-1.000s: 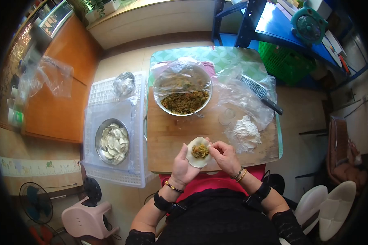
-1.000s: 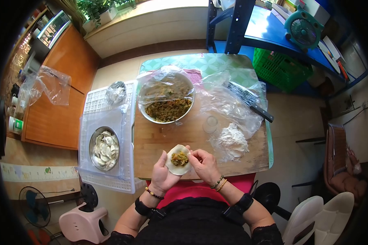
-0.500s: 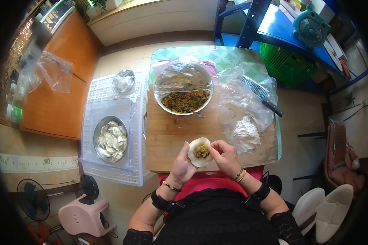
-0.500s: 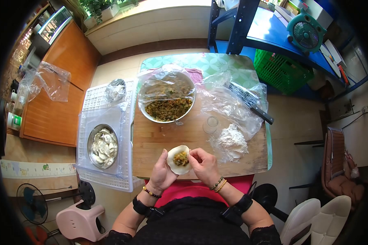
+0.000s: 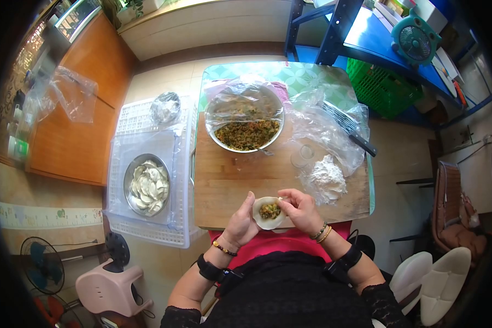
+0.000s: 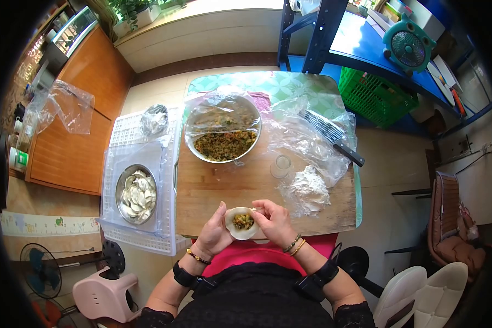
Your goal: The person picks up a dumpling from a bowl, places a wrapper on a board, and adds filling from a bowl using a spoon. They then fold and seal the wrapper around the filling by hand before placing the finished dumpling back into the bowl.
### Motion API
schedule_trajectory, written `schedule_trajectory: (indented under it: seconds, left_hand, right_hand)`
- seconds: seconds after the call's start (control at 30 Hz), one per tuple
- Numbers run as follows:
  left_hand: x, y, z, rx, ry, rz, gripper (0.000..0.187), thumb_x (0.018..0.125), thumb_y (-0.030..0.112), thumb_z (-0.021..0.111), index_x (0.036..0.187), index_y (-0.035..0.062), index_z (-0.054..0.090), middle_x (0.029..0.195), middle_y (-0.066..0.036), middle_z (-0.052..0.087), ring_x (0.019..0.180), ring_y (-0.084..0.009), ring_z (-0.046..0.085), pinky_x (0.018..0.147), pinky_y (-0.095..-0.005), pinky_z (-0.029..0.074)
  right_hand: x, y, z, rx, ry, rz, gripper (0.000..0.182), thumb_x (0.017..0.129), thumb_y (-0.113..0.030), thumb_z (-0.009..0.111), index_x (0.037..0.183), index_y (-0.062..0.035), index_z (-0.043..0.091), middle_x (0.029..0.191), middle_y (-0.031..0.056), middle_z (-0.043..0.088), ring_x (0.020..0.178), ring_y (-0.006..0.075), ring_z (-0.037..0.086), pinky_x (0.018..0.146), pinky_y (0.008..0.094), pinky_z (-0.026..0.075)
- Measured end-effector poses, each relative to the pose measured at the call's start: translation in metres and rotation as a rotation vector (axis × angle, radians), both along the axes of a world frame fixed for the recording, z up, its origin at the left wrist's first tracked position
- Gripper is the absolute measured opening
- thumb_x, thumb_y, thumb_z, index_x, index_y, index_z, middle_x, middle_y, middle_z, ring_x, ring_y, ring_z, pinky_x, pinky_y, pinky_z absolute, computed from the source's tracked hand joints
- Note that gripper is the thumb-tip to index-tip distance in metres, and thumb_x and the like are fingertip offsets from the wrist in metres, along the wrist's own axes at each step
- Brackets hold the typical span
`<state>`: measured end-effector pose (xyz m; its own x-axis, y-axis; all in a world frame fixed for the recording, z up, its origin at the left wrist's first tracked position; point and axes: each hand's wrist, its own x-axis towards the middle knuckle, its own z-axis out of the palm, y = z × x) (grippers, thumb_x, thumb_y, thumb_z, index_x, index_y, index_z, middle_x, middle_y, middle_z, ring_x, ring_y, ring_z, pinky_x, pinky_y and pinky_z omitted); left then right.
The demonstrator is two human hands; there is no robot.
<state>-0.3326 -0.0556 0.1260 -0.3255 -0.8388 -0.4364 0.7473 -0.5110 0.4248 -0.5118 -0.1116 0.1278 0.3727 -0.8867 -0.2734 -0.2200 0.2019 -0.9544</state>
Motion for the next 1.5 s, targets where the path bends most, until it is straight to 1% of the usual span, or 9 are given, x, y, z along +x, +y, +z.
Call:
schedule_trajectory:
  seconds: [0.2,0.3,0.83,0.9,0.93,1.0,1.03,1.1,1.5]
  left_hand:
    - [0.002,0.003,-0.005,-0.023,0.056,-0.06,0.068,0.102,0.052,0.024,0.131,-0.0051,0.047,0.13,-0.018,0.054,0.122,-0.0279,0.052,0.107,-0.0435,0.039]
    - [0.001,0.002,0.001,0.013,0.017,-0.032,0.068,0.102,0.052,0.024,0.132,-0.0048,0.045,0.13,-0.018,0.054,0.122,-0.0275,0.052,0.107,-0.0432,0.039]
    - [-0.004,-0.001,0.012,0.012,0.03,-0.018,0.065,0.103,0.049,0.025,0.133,-0.0052,0.044,0.132,-0.019,0.053,0.123,-0.0294,0.052,0.108,-0.0438,0.039]
    - [-0.005,0.0,0.011,0.014,0.034,-0.019,0.065,0.103,0.049,0.026,0.133,-0.0053,0.044,0.132,-0.019,0.053,0.123,-0.0294,0.052,0.108,-0.0438,0.039]
    - [-0.005,0.0,0.011,0.009,0.03,-0.021,0.065,0.103,0.049,0.026,0.133,-0.0053,0.044,0.132,-0.019,0.053,0.123,-0.0293,0.052,0.108,-0.0437,0.039]
    - [-0.004,0.0,0.011,0.002,0.028,-0.022,0.065,0.103,0.049,0.026,0.134,-0.0053,0.043,0.132,-0.019,0.053,0.123,-0.0292,0.052,0.108,-0.0437,0.039]
    - [-0.004,0.001,0.01,-0.004,0.025,-0.023,0.065,0.103,0.049,0.026,0.133,-0.0052,0.044,0.132,-0.019,0.053,0.124,-0.029,0.051,0.108,-0.0436,0.039]
    - [-0.003,0.002,0.008,-0.009,0.025,-0.021,0.065,0.103,0.049,0.027,0.133,-0.0052,0.044,0.133,-0.019,0.052,0.124,-0.0288,0.051,0.108,-0.0436,0.038]
    - [-0.001,0.008,0.005,-0.021,0.069,-0.103,0.065,0.102,0.05,0.026,0.136,-0.0029,0.041,0.135,-0.018,0.051,0.125,-0.0295,0.051,0.108,-0.045,0.038]
  right_hand:
    - [-0.004,-0.001,-0.001,0.151,-0.043,0.052,0.017,0.091,-0.015,0.066,0.093,0.0015,0.064,0.075,0.002,0.065,0.065,0.0051,0.056,0.056,0.0215,0.046]
    - [-0.005,-0.002,0.006,0.2,-0.005,0.079,0.015,0.093,-0.014,0.063,0.092,0.0,0.061,0.078,-0.0001,0.063,0.069,0.0048,0.055,0.061,0.021,0.046]
    - [-0.006,0.005,0.004,0.089,0.002,-0.021,0.019,0.094,-0.018,0.062,0.086,-0.0006,0.065,0.071,-0.0018,0.061,0.064,0.0038,0.052,0.057,0.0215,0.042]
    - [-0.007,0.007,0.002,-0.035,0.14,-0.026,0.02,0.091,-0.019,0.064,0.085,-0.0009,0.068,0.07,0.0071,0.065,0.06,0.0115,0.058,0.055,0.0287,0.045]
    - [-0.006,0.007,0.004,-0.036,0.141,-0.025,0.02,0.091,-0.019,0.064,0.085,-0.0009,0.068,0.07,0.0071,0.065,0.06,0.0115,0.058,0.055,0.0287,0.045]
    - [-0.005,0.008,0.009,-0.156,0.228,-0.015,0.018,0.089,-0.019,0.064,0.085,-0.002,0.069,0.074,0.013,0.066,0.062,0.0207,0.062,0.058,0.0329,0.047]
    - [-0.004,0.007,0.009,-0.158,0.229,-0.014,0.018,0.089,-0.019,0.064,0.085,-0.002,0.069,0.074,0.013,0.066,0.062,0.0207,0.062,0.058,0.0329,0.047]
    - [-0.003,0.007,0.008,-0.448,0.265,-0.052,0.018,0.089,-0.02,0.064,0.085,-0.0025,0.07,0.076,0.0142,0.066,0.066,0.027,0.064,0.061,0.0358,0.049]
    - [-0.003,0.008,0.016,-0.413,0.264,0.057,0.02,0.088,-0.019,0.063,0.081,-0.0013,0.069,0.077,0.0149,0.067,0.068,0.0301,0.065,0.062,0.0386,0.049]
